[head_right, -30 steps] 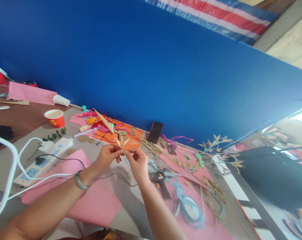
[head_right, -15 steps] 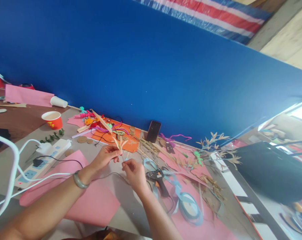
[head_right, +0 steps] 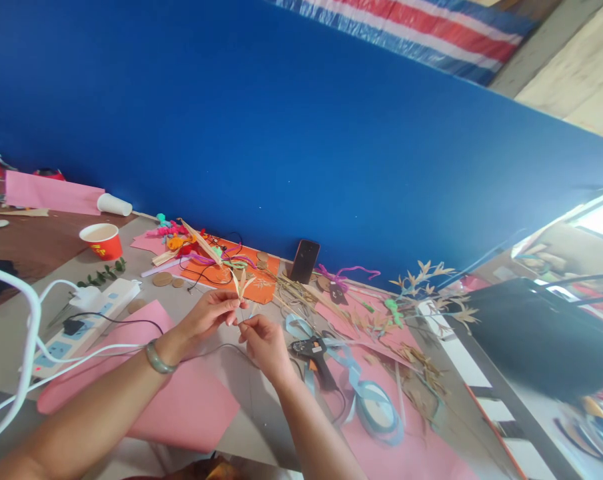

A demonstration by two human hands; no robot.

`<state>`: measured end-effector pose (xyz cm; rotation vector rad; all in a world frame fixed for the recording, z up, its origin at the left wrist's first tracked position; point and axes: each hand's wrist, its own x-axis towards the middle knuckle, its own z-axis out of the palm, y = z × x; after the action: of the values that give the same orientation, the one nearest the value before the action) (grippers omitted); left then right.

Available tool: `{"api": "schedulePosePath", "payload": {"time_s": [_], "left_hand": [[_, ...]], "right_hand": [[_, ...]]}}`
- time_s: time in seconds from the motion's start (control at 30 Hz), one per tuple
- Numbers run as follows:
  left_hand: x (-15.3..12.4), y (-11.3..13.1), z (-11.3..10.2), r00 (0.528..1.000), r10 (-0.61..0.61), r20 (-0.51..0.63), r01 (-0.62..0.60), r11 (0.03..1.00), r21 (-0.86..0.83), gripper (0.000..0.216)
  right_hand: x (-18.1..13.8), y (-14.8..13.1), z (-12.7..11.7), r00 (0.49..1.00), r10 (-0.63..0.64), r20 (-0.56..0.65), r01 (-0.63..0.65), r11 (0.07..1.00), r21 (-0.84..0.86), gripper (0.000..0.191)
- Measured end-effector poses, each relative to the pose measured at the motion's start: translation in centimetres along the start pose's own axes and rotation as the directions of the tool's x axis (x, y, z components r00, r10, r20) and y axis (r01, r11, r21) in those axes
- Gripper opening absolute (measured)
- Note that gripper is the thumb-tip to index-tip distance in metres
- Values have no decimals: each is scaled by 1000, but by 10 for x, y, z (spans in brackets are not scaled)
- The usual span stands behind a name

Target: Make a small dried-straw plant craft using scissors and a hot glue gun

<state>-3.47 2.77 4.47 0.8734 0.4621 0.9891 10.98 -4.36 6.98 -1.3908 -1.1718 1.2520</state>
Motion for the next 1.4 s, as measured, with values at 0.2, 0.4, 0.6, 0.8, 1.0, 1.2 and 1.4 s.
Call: {"api": "schedulePosePath", "payload": {"time_s": [0.2, 0.4, 0.6, 0.8, 1.0, 1.2, 1.4], "left_hand": [[-1, -2, 0, 1000, 4, 21, -4, 1000, 5, 17], [0, -2, 0, 999, 16, -36, -16, 1000, 6, 20], [1, -3, -1, 996, -15, -85, 14, 1000, -8, 24], [1, -2, -1, 995, -11, -97, 10, 1000, -14, 25], [3, -5, -5, 995, -8, -102, 6, 1000, -18, 26], [2, -2, -2, 993, 3, -115, -5, 1000, -23, 27], [2, 0, 1, 990, 11, -143, -16, 999, -33, 31]], "right_hand": [[-1, 6, 0, 999, -4, 33, 5, 999, -46, 29], [-20, 7, -21, 976, -216, -7, 172, 795, -582, 27], [-47, 12, -100, 931, -177, -320, -256, 309, -916, 24], [-54, 35, -139, 926, 55, -375, -376, 247, -893, 25], [-48, 47, -142, 927, 69, -370, -373, 294, -880, 24], [-44, 60, -153, 939, 42, -342, -329, 409, -851, 14], [-41, 69, -156, 952, 112, -286, -288, 649, -704, 11]]}}
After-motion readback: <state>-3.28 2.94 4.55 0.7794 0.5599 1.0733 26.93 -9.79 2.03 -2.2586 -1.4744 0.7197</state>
